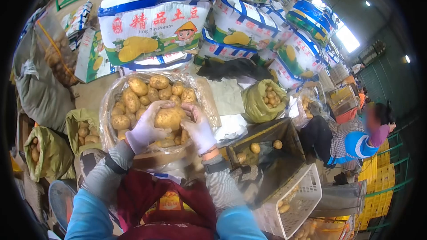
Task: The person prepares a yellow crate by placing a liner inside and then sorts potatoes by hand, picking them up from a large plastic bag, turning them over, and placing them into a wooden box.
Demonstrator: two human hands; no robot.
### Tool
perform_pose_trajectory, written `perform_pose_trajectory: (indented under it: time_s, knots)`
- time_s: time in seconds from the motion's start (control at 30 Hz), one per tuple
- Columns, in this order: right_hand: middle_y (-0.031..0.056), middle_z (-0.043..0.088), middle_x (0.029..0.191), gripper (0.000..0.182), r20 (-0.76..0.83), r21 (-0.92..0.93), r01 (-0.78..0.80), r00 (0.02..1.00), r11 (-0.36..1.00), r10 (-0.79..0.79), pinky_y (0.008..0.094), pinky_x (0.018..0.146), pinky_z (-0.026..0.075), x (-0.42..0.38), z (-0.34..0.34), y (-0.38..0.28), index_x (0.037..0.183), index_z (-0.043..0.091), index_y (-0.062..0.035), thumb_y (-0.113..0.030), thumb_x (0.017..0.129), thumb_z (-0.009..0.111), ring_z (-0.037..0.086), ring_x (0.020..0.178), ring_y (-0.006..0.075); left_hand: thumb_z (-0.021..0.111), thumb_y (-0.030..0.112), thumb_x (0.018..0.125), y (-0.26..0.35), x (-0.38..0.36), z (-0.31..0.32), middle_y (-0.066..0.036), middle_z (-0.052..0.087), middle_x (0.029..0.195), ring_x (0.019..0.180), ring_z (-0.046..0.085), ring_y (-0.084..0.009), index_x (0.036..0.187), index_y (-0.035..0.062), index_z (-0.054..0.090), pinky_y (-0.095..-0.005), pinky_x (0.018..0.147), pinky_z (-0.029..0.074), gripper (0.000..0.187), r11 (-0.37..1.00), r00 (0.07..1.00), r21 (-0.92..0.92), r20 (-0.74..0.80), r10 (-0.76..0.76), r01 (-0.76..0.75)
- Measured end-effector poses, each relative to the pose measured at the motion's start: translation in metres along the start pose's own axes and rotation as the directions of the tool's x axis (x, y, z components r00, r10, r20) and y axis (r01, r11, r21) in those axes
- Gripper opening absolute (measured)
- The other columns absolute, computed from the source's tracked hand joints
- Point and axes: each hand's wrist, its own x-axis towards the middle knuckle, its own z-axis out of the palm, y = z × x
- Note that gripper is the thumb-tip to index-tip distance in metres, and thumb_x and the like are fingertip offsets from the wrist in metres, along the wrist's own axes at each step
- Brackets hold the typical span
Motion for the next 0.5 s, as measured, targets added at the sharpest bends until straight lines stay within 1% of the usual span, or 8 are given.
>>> perform_pose_trajectory:
  time_s: [0.1,0.17,0.27,0.3,0.33,0.4,0.47,0.5]
  knots:
    - [0.0108,0.061,0.118,0.046,-0.015,0.048,-0.046,0.999,0.998,0.047,0.0264,0.096,0.044,0.006,-0.01,0.017,0.127,0.053,0.0029,0.008,0.081,0.052,0.057,0.113,0.0179,0.071,0.001,0.071,0.009,0.001,-0.006,-0.01,0.053,0.129,0.121,0.049,-0.0162,0.13,0.003,0.051,-0.0326,0.103,0.042,0.063,0.98,0.997,0.187,0.052,0.064,-0.072]
    - [0.0106,0.061,0.12,0.043,-0.036,0.159,-0.067,0.997,0.985,0.074,0.0275,0.099,0.043,0.006,-0.015,0.016,0.127,0.054,0.0026,0.005,0.085,0.053,0.056,0.115,0.017,0.07,0.0,0.071,0.009,0.0,-0.004,-0.01,0.053,0.127,0.118,0.051,-0.0166,0.131,0.0034,0.05,-0.0317,0.101,0.044,0.063,0.998,0.999,-0.049,0.038,-0.028,0.03]
    - [0.0104,0.06,0.123,0.036,-0.151,0.052,-0.036,0.988,0.998,0.043,0.0294,0.099,0.045,0.002,-0.01,0.003,0.128,0.054,0.0014,-0.011,0.095,0.056,0.054,0.118,0.0178,0.069,0.0,0.073,0.023,-0.002,-0.003,-0.01,0.052,0.126,0.114,0.054,-0.0169,0.133,0.0036,0.047,-0.0301,0.098,0.046,0.064,0.883,0.971,-0.41,0.03,-0.239,0.23]
    - [0.0112,0.057,0.129,0.043,-0.161,0.079,-0.042,0.985,0.996,0.055,0.0319,0.1,0.045,0.001,-0.014,0.005,0.131,0.053,-0.0007,-0.032,0.102,0.05,0.054,0.119,0.0203,0.068,0.0,0.074,0.028,0.0,-0.005,-0.01,0.052,0.126,0.113,0.054,-0.017,0.134,0.0035,0.046,-0.0295,0.097,0.046,0.064,0.806,0.949,-0.516,0.045,-0.311,0.289]
    - [0.0119,0.056,0.131,0.046,-0.038,0.263,-0.132,0.988,0.956,0.147,0.0322,0.102,0.044,0.0,-0.016,0.003,0.132,0.052,-0.0012,-0.035,0.102,0.048,0.053,0.121,0.0213,0.067,-0.001,0.074,0.029,0.001,-0.006,-0.01,0.052,0.126,0.113,0.054,-0.0169,0.135,0.0034,0.045,-0.0292,0.096,0.046,0.064,0.807,0.955,-0.528,0.033,-0.293,0.266]
    - [0.0132,0.053,0.135,0.051,0.248,0.551,-0.354,0.934,0.756,0.257,0.033,0.105,0.041,-0.005,-0.016,0.001,0.135,0.05,-0.0023,-0.042,0.103,0.044,0.05,0.125,0.0232,0.064,-0.002,0.076,0.026,0.002,-0.006,-0.01,0.052,0.125,0.112,0.054,-0.0168,0.136,0.003,0.043,-0.0284,0.095,0.047,0.064,0.803,0.965,-0.552,0.009,-0.263,0.224]
    - [0.0134,0.052,0.136,0.052,0.47,0.627,-0.273,0.88,0.73,-0.074,0.0389,0.101,0.045,0.005,-0.024,0.029,0.139,0.045,-0.0044,-0.041,0.102,0.048,0.051,0.124,0.0265,0.062,-0.003,0.077,0.023,0.002,-0.003,-0.011,0.052,0.126,0.114,0.054,-0.0188,0.137,0.0023,0.042,-0.0295,0.096,0.047,0.063,0.942,0.991,-0.314,-0.022,-0.13,0.117]
    - [0.0134,0.053,0.134,0.052,0.329,0.223,-0.029,0.943,0.974,-0.047,0.0404,0.099,0.047,0.006,-0.022,0.036,0.139,0.045,-0.0046,-0.04,0.101,0.05,0.052,0.123,0.0268,0.06,-0.004,0.077,0.02,0.002,0.0,-0.012,0.052,0.127,0.115,0.055,-0.0198,0.137,0.0019,0.042,-0.0301,0.097,0.046,0.063,0.981,0.998,-0.186,-0.024,-0.062,0.057]
